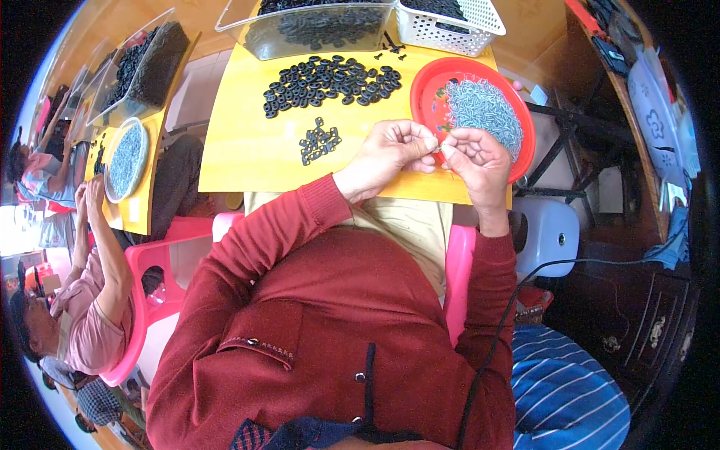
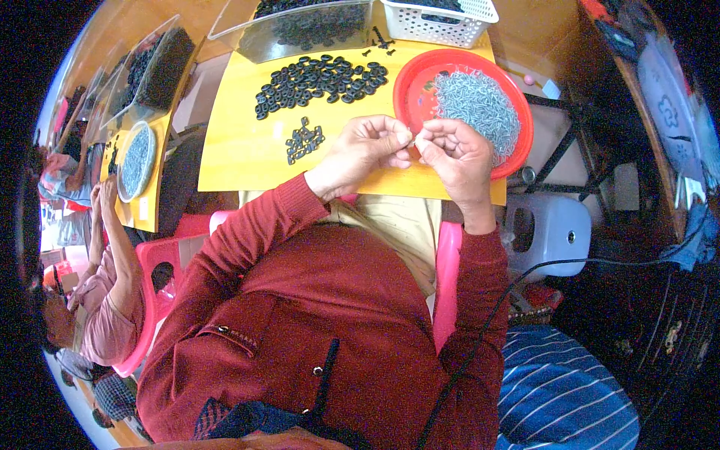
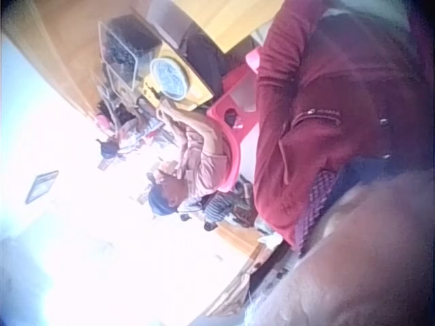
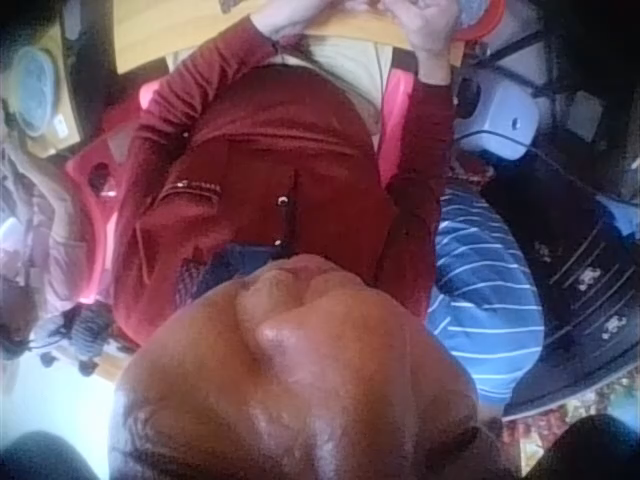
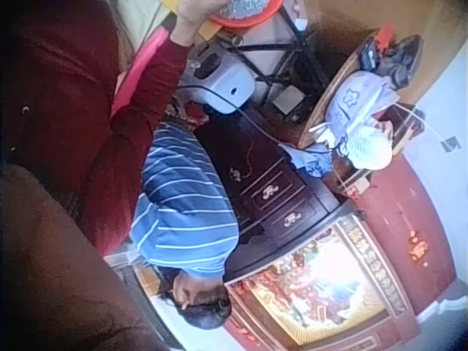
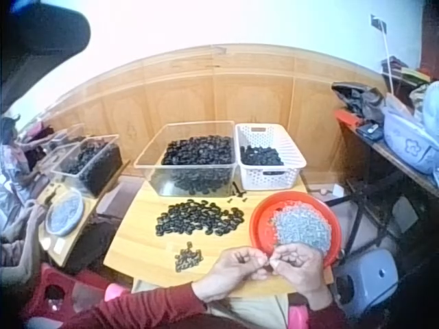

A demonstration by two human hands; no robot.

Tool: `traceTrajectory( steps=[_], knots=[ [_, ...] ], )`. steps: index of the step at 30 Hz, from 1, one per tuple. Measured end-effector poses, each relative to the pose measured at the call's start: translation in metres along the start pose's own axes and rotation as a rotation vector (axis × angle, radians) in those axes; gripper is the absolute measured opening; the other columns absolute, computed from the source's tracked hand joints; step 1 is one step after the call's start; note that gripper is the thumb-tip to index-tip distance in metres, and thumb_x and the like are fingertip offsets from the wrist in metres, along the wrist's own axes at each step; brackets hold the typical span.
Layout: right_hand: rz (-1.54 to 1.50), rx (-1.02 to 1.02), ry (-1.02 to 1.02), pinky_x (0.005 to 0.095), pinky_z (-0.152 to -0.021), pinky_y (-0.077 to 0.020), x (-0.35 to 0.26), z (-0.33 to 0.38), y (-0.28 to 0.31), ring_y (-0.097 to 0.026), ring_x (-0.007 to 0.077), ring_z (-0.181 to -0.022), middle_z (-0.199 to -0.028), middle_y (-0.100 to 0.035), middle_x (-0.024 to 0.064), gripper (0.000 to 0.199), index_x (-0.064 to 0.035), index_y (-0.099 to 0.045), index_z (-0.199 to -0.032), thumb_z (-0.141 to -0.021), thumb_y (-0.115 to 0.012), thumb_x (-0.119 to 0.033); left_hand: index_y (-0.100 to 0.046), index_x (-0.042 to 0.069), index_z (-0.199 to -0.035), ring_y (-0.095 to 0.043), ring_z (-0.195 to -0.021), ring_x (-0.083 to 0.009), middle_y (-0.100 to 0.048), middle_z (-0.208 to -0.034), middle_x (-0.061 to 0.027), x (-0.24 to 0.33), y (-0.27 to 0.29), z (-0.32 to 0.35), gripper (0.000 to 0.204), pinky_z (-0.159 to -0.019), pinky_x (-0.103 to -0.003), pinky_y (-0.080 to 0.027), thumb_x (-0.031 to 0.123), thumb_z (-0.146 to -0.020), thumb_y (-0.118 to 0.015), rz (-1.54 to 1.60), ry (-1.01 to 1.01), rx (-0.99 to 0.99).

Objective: The person sorts and assembles small plastic or rubber components by hand at a workbench, moving them from containers into a sorting tray.

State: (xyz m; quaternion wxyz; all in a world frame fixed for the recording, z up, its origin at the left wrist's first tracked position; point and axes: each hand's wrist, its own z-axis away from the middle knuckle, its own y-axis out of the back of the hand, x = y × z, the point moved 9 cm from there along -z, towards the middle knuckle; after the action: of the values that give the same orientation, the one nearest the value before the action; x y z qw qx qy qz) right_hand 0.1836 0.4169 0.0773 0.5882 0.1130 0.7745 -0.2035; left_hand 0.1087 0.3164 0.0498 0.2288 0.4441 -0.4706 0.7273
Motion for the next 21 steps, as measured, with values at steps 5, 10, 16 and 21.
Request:
traceTrajectory(
  steps=[5,10,16,21],
  knots=[
    [0.356,0.147,0.067,0.022,-0.062,-0.0495,-0.006,-0.008,0.016,-0.061,0.0087,-0.071,-0.085,-0.064,0.0058,0.014,0.0026,-0.062,-0.096,-0.082,-0.063,0.0,-0.059,0.001,-0.093,-0.061,-0.07,-0.0107,-0.062,-0.083,-0.0036,0.003,0.006,-0.001,0.013,-0.068,-0.024,-0.052,0.014,-0.089,-0.06,-0.1,-0.04,0.053],
    [0.711,0.11,0.238,0.0226,-0.059,-0.0471,-0.028,-0.009,0.002,-0.06,0.0091,-0.067,-0.081,-0.064,0.0074,0.011,0.0022,-0.065,-0.09,-0.083,-0.063,-0.005,-0.059,-0.001,-0.091,-0.06,-0.07,-0.0099,-0.063,-0.081,-0.0041,0.001,0.005,0.001,0.012,-0.066,-0.023,-0.051,0.011,-0.088,-0.06,-0.228,-0.08,0.029],
    [0.501,-0.122,0.023,0.0219,-0.057,-0.0452,-0.006,-0.004,-0.013,-0.059,0.0095,-0.066,-0.079,-0.063,0.0074,0.014,0.0041,-0.064,-0.09,-0.085,-0.061,-0.008,-0.059,-0.002,-0.092,-0.058,-0.07,-0.0082,-0.062,-0.08,-0.0029,0.004,0.001,0.007,0.012,-0.066,-0.022,-0.049,0.01,-0.088,-0.06,-0.392,-0.147,0.02],
    [0.375,-0.158,-0.147,0.0207,-0.054,-0.0431,0.004,0.003,-0.018,-0.055,0.0058,-0.061,-0.073,-0.062,0.0026,0.013,0.0034,-0.064,-0.087,-0.087,-0.059,-0.009,-0.058,-0.002,-0.093,-0.056,-0.074,-0.0073,-0.061,-0.082,-0.0017,0.003,0.005,0.013,0.012,-0.067,-0.022,-0.048,0.009,-0.089,-0.059,-0.508,-0.163,0.04]
  ],
)
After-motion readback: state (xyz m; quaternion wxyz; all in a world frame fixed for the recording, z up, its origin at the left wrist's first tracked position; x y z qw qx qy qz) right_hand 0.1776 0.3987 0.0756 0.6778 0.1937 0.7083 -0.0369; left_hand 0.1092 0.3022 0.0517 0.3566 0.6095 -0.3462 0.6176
